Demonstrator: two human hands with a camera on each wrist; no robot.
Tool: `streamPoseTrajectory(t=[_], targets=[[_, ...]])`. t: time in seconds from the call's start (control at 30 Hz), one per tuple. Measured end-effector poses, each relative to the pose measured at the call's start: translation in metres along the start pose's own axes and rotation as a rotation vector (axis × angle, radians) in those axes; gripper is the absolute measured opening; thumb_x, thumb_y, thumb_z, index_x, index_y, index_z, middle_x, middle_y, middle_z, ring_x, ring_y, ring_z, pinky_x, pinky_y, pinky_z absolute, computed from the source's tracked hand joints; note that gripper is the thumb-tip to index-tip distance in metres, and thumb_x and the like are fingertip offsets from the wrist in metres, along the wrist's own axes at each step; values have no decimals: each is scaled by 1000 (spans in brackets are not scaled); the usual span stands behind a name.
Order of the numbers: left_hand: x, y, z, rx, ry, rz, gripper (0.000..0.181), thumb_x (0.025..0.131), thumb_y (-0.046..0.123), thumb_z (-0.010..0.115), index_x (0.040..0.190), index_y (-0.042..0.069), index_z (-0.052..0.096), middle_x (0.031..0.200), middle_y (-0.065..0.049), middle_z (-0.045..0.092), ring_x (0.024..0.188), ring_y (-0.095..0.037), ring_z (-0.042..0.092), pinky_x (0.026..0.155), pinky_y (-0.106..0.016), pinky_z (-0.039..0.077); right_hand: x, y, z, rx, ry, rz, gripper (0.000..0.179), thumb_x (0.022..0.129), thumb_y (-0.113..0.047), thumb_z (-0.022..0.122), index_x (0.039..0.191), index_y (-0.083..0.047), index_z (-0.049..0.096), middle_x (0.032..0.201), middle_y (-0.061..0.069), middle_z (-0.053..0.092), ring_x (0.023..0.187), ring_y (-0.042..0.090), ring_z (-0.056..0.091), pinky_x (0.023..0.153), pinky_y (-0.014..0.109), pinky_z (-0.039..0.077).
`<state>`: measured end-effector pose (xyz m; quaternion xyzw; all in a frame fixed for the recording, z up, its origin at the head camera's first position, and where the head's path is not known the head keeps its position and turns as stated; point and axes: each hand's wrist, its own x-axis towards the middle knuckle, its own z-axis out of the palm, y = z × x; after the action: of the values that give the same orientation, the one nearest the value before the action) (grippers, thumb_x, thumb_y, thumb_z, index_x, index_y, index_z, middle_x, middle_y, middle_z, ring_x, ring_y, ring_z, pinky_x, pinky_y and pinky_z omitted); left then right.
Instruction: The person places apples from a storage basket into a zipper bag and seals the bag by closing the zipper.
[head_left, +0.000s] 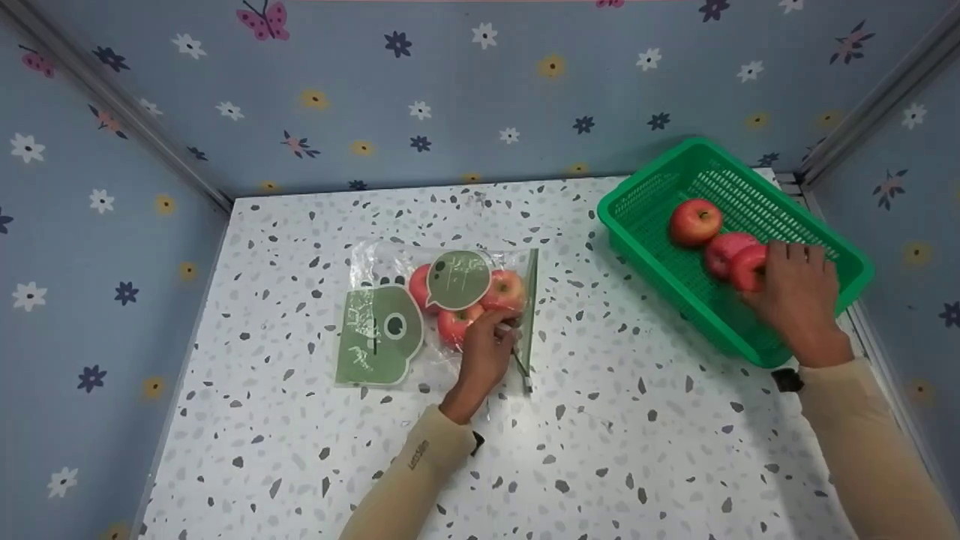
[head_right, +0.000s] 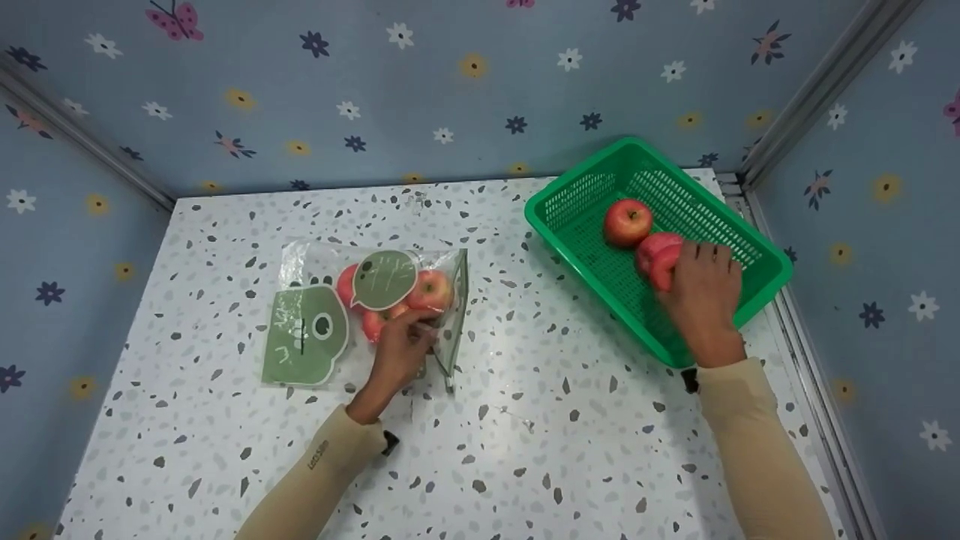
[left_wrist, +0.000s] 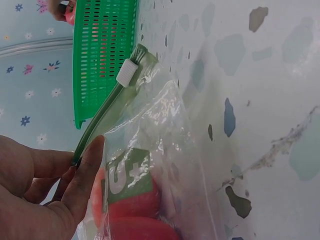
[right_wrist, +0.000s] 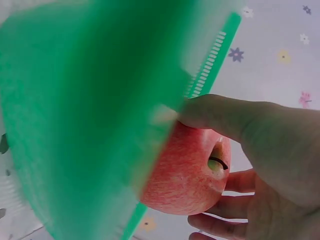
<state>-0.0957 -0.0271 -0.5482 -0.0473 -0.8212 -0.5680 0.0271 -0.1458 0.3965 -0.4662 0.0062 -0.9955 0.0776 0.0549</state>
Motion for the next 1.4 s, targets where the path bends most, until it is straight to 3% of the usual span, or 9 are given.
streamPoseTrajectory(t=[0.23, 0.57, 0.93, 1.4], targets=[[0, 2, 1, 13, -5, -24, 26, 93, -13, 65, 116, -3, 73, 109, -17, 74, 89, -26, 70, 79, -35, 60, 0, -14, -3, 19, 63, -43, 75, 80, -15, 89, 132, 17, 47, 127, 43, 50, 118, 61, 42, 97, 77, 37], [-1, 0, 2, -3, -7, -44, 27, 93, -13, 65, 116, -3, 73, 109, -17, 74, 89, -25, 70, 76, -33, 60, -1, -26, -6, 47, 62, -53, 72, 82, -13, 88, 135, 15, 47, 130, 41, 50, 120, 59, 41, 98, 75, 35], [0, -2, 1, 15, -14, -53, 27, 92, -13, 65, 116, -4, 73, 110, -17, 73, 90, -25, 70, 78, -33, 59, -2, -46, -8, 39, 239, -172, 69, 75, -11, 92, 127, 13, 54, 121, 37, 58, 112, 56, 49, 89, 72, 44], [1, -2, 2, 7, -2, -29, 26, 91, -13, 64, 114, -4, 73, 108, -17, 74, 91, -26, 70, 80, -35, 59, -1, -80, -10, 65, 191, -211, 81, 75, -12, 94, 139, 11, 51, 130, 36, 57, 120, 53, 48, 96, 71, 42]])
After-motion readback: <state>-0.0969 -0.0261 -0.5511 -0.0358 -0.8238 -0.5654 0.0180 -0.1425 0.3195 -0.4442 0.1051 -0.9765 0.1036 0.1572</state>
